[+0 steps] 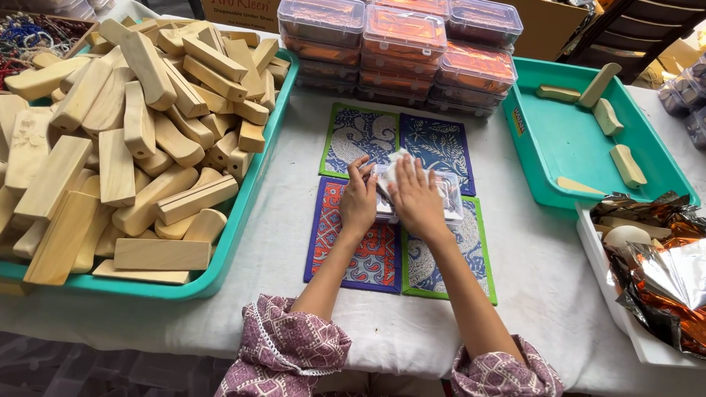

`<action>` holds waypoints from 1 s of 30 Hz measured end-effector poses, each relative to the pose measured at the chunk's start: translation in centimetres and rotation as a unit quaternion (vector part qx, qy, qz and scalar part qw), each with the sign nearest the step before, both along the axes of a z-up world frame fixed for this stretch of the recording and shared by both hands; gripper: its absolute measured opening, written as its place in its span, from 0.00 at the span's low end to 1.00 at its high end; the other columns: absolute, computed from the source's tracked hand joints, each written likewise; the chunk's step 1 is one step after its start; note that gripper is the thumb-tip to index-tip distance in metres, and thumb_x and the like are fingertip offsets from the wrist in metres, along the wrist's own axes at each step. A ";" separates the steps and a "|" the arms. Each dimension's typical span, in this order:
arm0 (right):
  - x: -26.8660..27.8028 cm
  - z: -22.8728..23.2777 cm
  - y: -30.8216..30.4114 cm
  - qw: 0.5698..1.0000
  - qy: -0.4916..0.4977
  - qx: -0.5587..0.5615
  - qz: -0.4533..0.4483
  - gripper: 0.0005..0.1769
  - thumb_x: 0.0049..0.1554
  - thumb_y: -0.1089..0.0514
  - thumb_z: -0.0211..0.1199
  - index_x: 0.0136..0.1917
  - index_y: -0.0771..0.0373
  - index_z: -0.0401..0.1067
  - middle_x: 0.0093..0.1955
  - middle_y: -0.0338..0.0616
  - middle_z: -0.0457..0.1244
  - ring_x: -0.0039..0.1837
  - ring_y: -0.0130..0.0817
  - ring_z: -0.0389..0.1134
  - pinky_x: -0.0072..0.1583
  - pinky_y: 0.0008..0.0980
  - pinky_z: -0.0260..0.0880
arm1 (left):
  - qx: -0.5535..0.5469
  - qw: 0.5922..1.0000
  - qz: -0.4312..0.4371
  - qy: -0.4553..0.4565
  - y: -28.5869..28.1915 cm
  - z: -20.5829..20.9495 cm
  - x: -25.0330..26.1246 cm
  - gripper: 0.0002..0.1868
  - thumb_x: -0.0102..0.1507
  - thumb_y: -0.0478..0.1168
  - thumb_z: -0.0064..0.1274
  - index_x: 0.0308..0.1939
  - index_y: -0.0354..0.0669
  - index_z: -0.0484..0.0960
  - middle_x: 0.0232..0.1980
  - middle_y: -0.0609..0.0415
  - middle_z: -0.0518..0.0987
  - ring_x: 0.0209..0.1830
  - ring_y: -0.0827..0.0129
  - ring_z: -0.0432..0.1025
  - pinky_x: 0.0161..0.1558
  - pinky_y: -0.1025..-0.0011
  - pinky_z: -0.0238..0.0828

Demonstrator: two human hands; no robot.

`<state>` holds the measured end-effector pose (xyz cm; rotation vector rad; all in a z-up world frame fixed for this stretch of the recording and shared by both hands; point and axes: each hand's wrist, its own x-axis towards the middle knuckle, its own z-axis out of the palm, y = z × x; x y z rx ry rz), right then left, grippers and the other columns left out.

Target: The person opens a plastic container, removes a cloth, and places a wooden block wrapped in foil into the container before closing it. They then pick up a wooden block, wipe it with a cloth, and wrap it in foil.

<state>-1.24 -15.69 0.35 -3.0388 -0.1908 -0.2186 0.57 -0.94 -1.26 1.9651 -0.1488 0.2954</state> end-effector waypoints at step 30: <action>-7.3 0.3 -14.9 0.937 -0.256 -0.025 -0.237 0.15 0.60 0.49 0.59 0.56 0.53 0.81 0.60 0.47 0.71 0.66 0.50 0.65 0.66 0.57 0.63 | 0.000 0.997 -0.008 -0.075 0.0 -0.1 -0.5 0.20 0.73 0.42 0.40 0.68 0.47 0.60 0.63 0.50 0.80 0.59 0.59 0.78 0.51 0.62 0.80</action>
